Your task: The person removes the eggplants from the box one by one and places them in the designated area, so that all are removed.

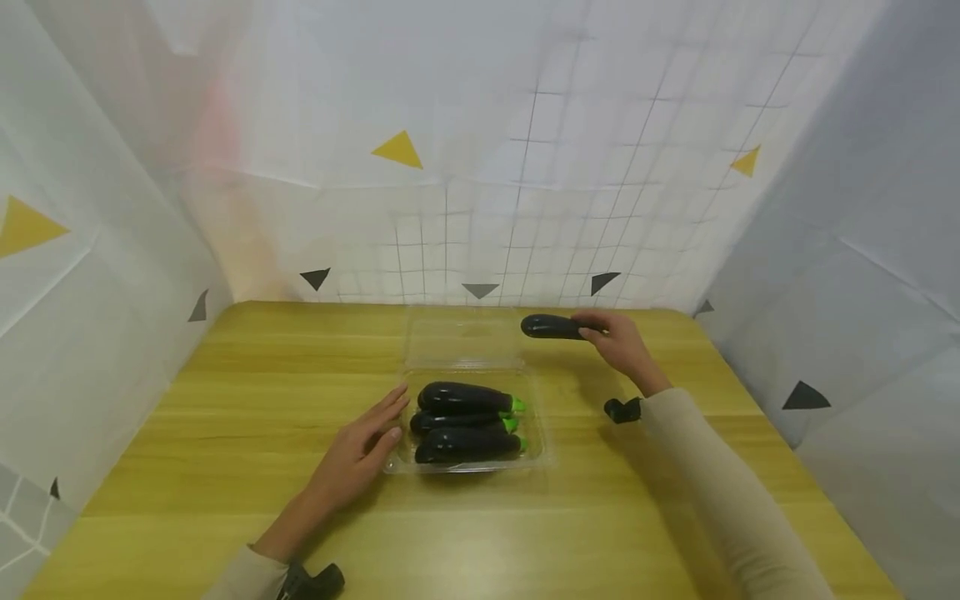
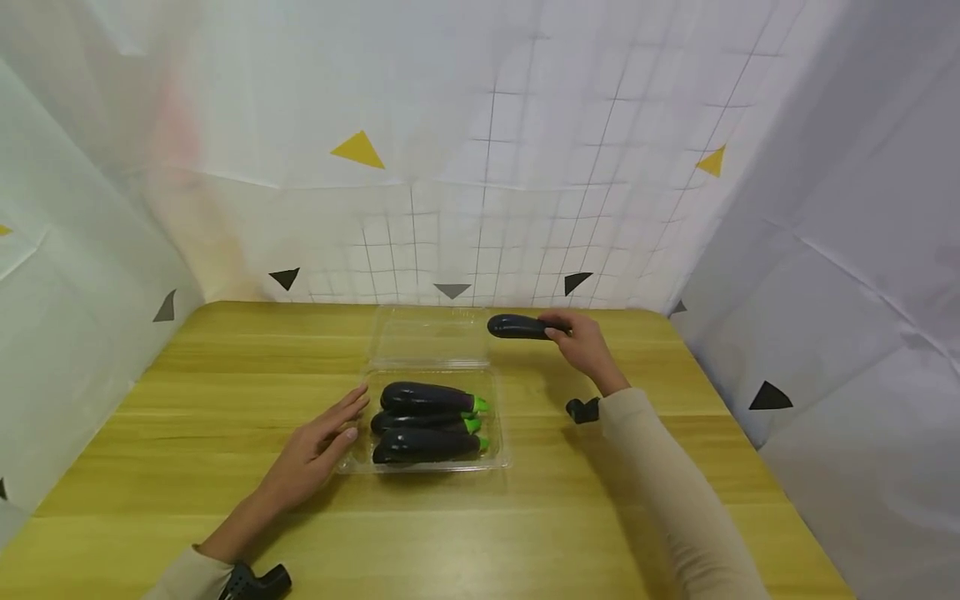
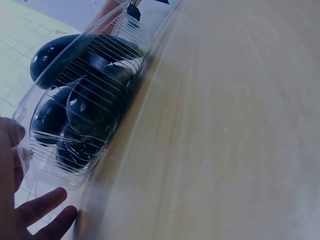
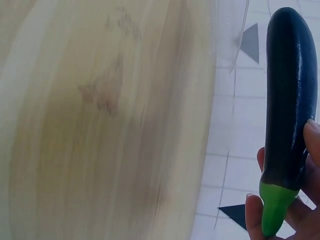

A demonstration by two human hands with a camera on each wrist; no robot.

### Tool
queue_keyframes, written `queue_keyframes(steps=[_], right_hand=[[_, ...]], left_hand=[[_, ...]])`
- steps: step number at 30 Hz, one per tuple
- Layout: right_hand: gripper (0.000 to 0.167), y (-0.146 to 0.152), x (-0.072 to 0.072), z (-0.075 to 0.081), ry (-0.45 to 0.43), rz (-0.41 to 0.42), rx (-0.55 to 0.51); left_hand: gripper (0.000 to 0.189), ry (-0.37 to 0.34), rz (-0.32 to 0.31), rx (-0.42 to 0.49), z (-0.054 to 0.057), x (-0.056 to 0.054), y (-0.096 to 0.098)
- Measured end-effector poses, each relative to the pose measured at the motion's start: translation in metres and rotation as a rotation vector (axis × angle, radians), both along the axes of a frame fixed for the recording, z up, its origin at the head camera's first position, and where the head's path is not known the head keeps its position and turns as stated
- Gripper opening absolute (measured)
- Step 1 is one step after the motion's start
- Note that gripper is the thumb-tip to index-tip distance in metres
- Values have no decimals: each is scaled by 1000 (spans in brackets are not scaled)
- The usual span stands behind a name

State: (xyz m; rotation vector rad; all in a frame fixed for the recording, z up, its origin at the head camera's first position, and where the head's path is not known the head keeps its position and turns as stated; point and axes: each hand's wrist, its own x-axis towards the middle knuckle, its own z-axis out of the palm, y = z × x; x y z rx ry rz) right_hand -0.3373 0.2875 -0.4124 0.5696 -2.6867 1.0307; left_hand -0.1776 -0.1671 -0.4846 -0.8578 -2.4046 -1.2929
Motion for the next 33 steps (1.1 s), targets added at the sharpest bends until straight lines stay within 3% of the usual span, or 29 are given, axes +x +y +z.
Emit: queue_keyframes(steps=[19,33], right_hand=[[28,22,-27,-12,-88,-50,4],[26,23,-39,-32,-62,-22,1]], left_hand=[[46,-17,7,-7,0,2,0],[47,4,16,13,-2,1,1]])
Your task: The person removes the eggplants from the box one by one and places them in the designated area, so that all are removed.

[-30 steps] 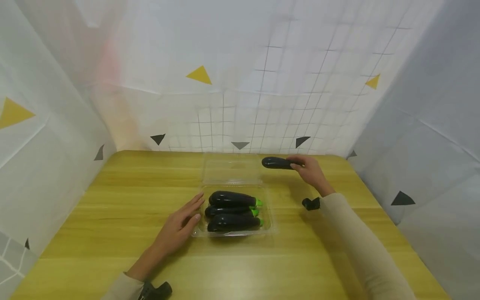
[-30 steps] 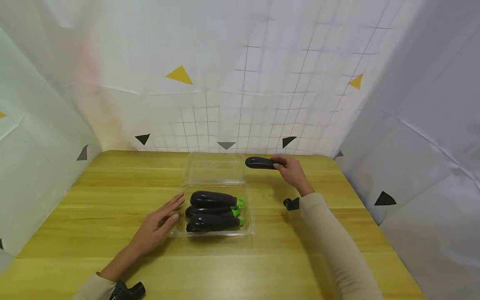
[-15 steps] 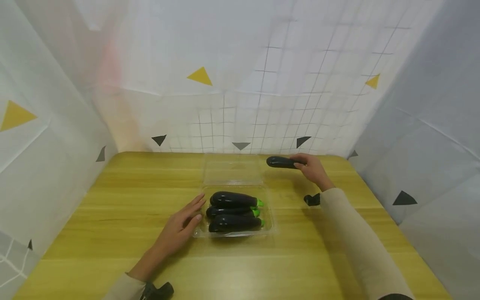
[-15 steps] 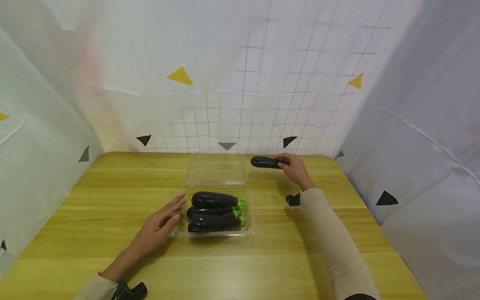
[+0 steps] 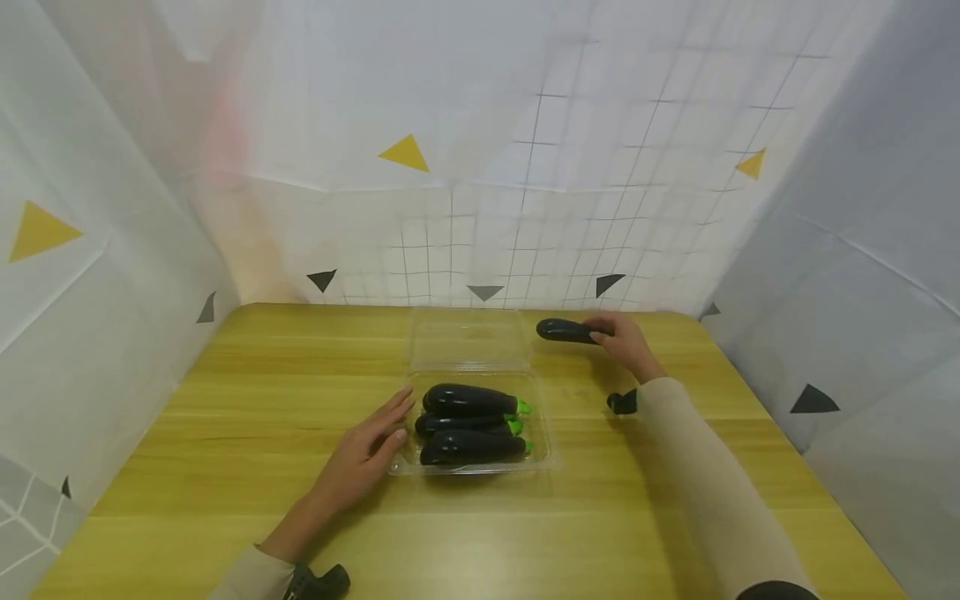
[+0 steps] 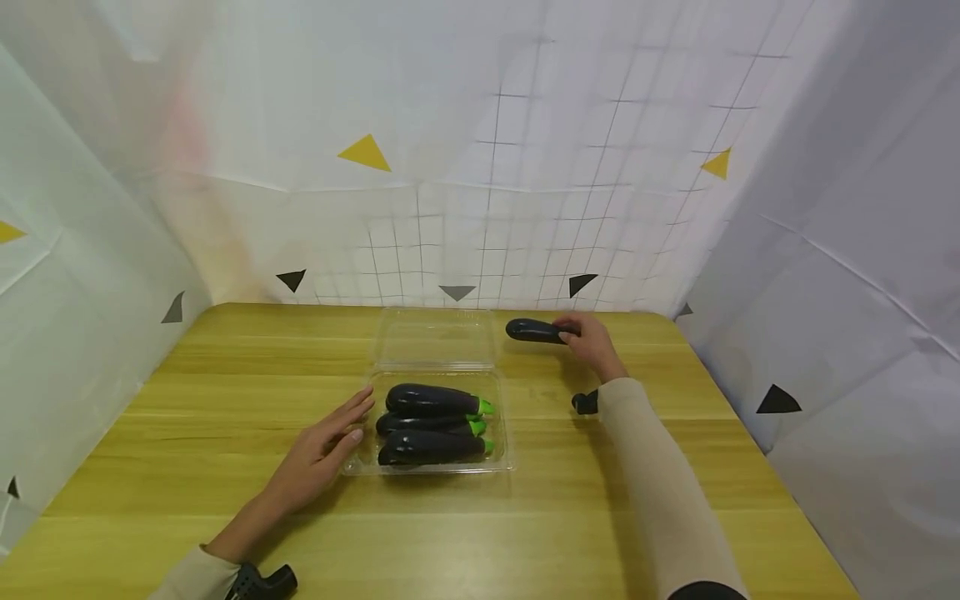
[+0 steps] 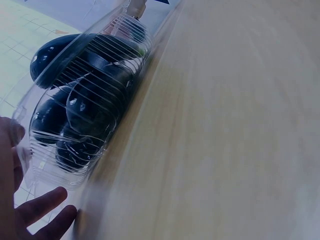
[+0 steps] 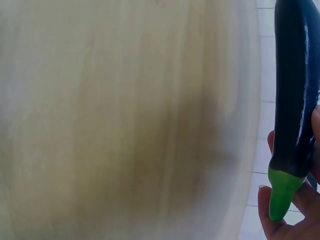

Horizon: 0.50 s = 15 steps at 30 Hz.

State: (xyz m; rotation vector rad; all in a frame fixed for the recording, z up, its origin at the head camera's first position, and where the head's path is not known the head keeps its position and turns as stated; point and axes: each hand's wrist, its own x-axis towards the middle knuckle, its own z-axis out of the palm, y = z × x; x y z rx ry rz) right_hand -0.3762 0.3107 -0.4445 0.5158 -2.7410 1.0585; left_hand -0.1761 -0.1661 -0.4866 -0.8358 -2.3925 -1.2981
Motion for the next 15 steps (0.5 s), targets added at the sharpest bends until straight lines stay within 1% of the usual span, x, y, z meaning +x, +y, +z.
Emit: queue_keyframes(steps=[8,15], right_hand=[[27,2,-3,-12,-69,-41,16],[27,4,-4,-18,-64,-38,67]], left_hand=[[45,4,-2,-2,-1,0,1],[47,-16,-2,-12,2,1,0]])
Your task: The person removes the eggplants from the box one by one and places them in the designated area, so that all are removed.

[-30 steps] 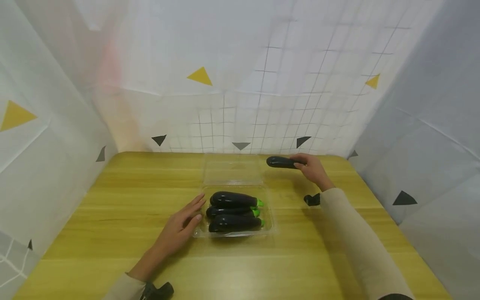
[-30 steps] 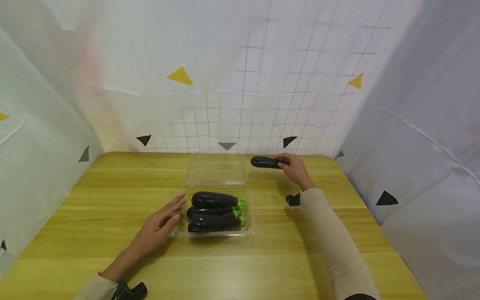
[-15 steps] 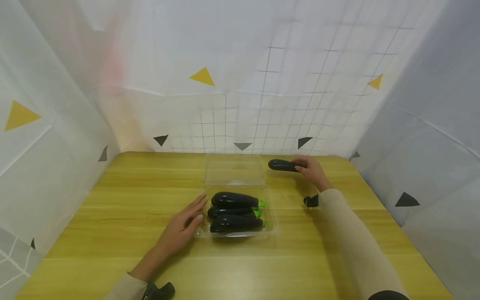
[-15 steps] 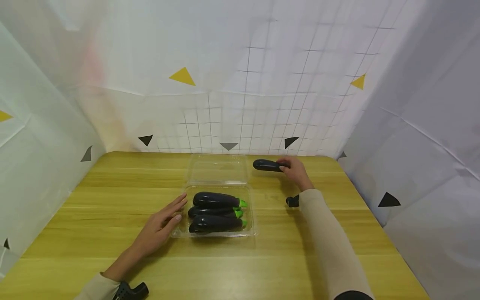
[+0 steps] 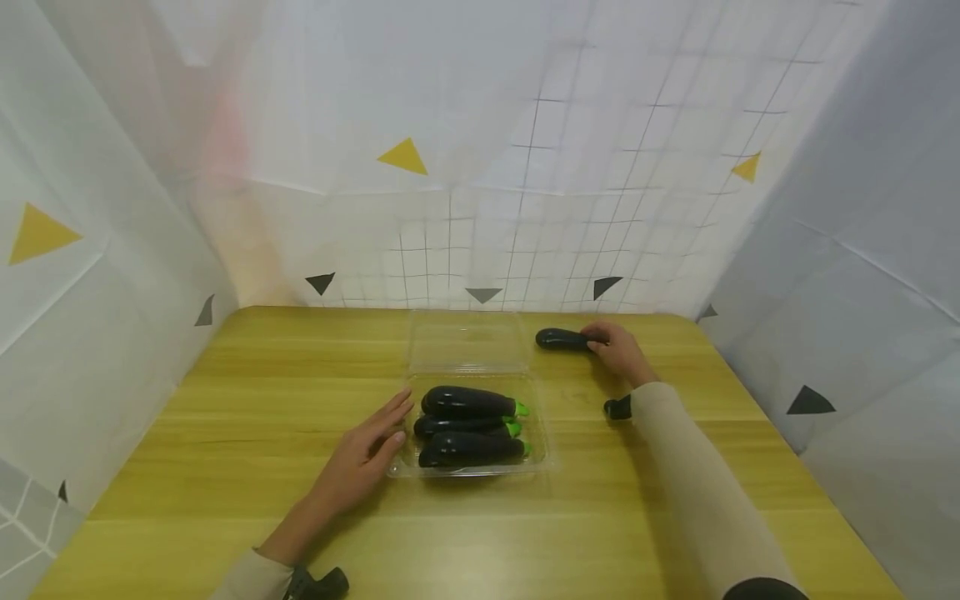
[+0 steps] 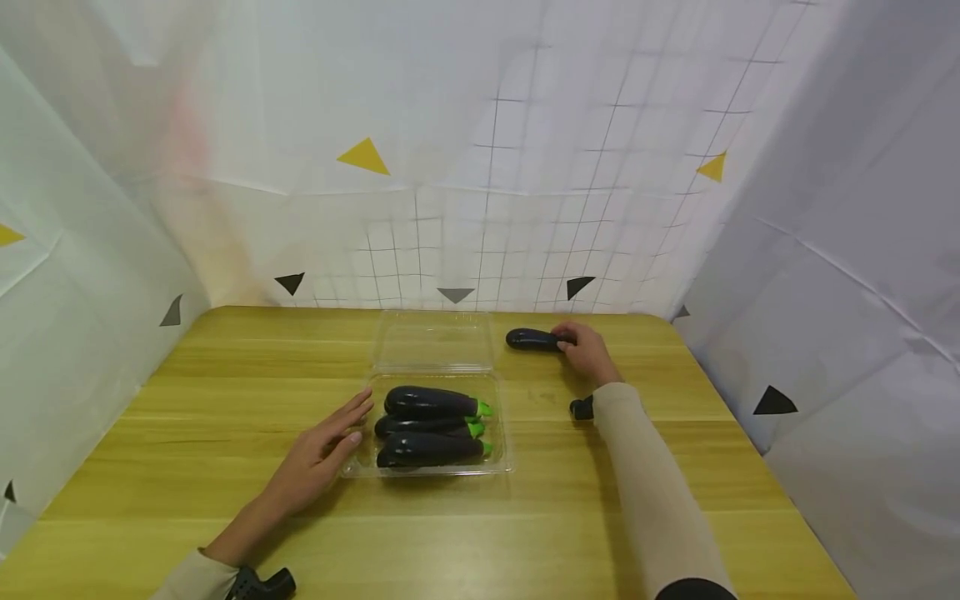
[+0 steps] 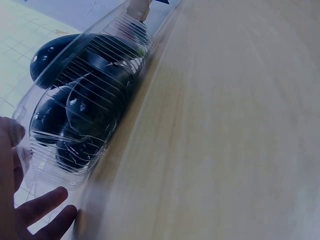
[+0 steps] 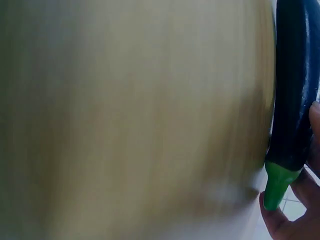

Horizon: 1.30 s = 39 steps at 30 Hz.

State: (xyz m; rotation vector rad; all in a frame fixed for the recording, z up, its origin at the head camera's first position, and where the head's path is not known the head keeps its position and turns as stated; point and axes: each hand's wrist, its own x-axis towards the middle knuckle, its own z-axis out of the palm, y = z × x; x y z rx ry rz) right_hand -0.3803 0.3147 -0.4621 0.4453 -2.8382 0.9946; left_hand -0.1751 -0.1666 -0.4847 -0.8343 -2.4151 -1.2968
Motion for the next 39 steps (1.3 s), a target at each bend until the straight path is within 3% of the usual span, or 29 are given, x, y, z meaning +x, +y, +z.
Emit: queue_keyframes(steps=[17,26,39], right_hand=[[31,-5,7,14,31,31,5],[29,-4,2,11,65,71,43],[30,-9,7,10,61,10,73]], left_hand=[[47,9,3,0,0,-1,0],[47,-16,16,-9,1,0,-1],[47,-31,17,-4,-2,-1,-1]])
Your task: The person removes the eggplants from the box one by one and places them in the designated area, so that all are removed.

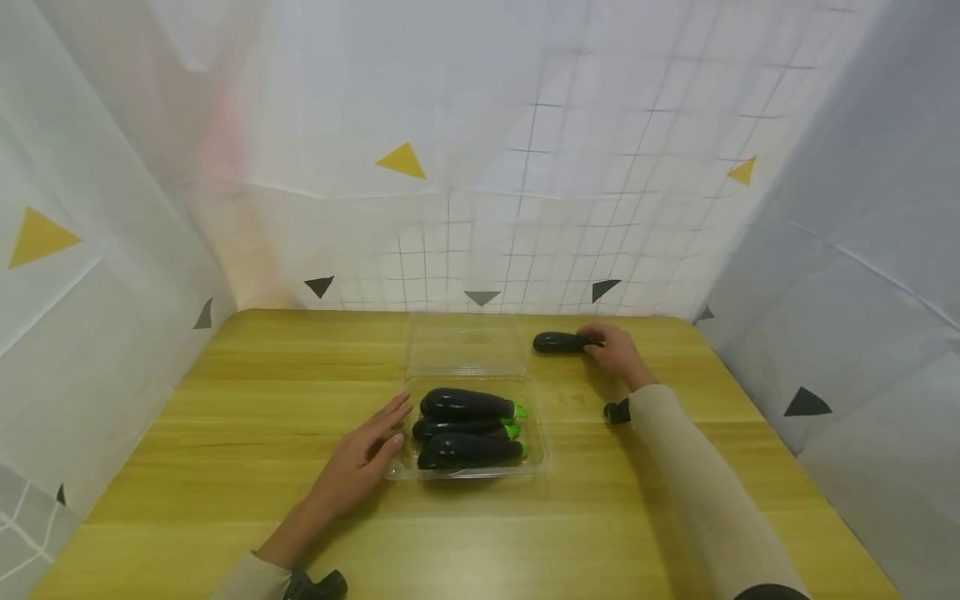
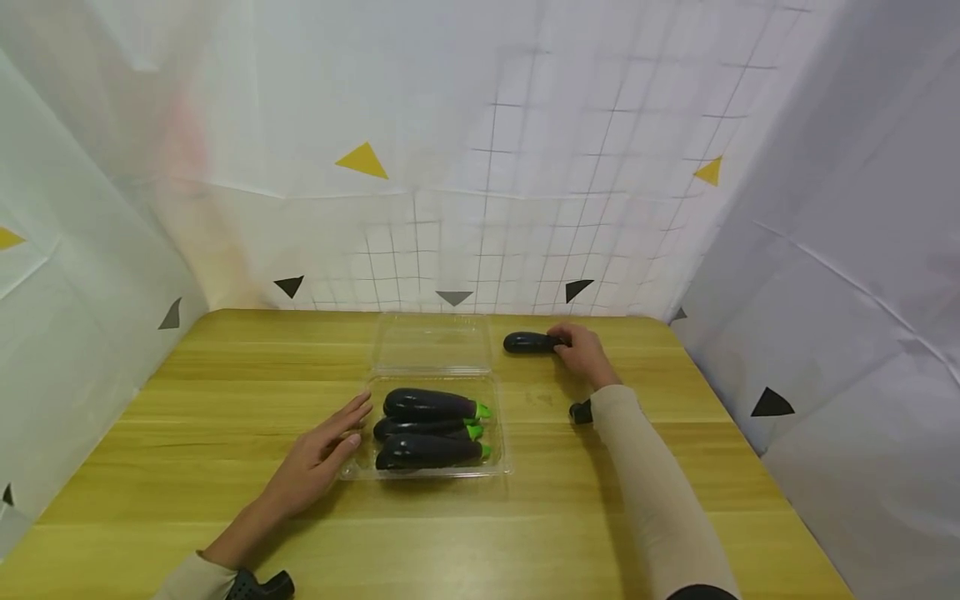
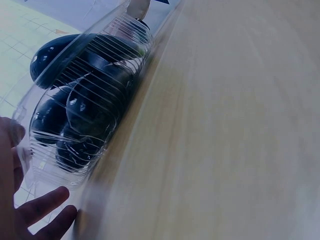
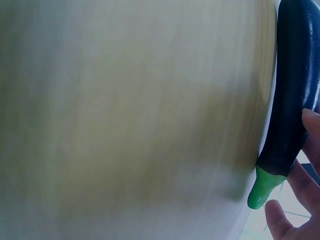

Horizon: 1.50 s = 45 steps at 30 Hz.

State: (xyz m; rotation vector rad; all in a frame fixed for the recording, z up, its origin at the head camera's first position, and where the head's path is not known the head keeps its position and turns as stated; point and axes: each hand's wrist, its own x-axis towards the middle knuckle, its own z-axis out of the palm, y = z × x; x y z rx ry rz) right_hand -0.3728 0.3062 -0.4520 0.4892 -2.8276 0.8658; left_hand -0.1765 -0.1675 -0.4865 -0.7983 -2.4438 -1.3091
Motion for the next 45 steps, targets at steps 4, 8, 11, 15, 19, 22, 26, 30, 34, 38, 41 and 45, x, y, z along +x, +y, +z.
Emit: queue_keyframes(steps=[4,8,11,15,19,22,26,30,34,38,41,45], right_hand=[[30,2,1,-1,10,3,-1],[30,3,-1,-2,10,2,-2],[30,3,0,-2,15,1,0],[31,0,6,3,15,-6,-9],[33,-8,16,13,15,-13,-45],[32,-15,23,21,30,-10,-65],[31,-23,35,32,41,-11,-86],[30,-35,48,43,56,5,-114],[28,-51,58,55,87,44,-150],[25,-65,68,64,115,85,-188],[24,-73,76,69,102,109,-234],[22,-84,87,74,59,128,-319]], left_hand=[[47,4,-5,-4,0,1,0],[47,-1,-5,2,1,1,0],[47,1,-7,2,0,2,0],[47,10,-4,-5,-1,1,0],[47,10,-2,-1,-1,1,1],[47,12,-4,3,-1,0,1],[47,6,-14,5,-1,0,2],[47,3,-14,-3,0,-1,2],[47,2,-1,-4,1,0,2],[47,-7,4,-1,2,1,1],[47,-6,0,0,3,1,1],[47,1,-3,-2,2,0,1]])
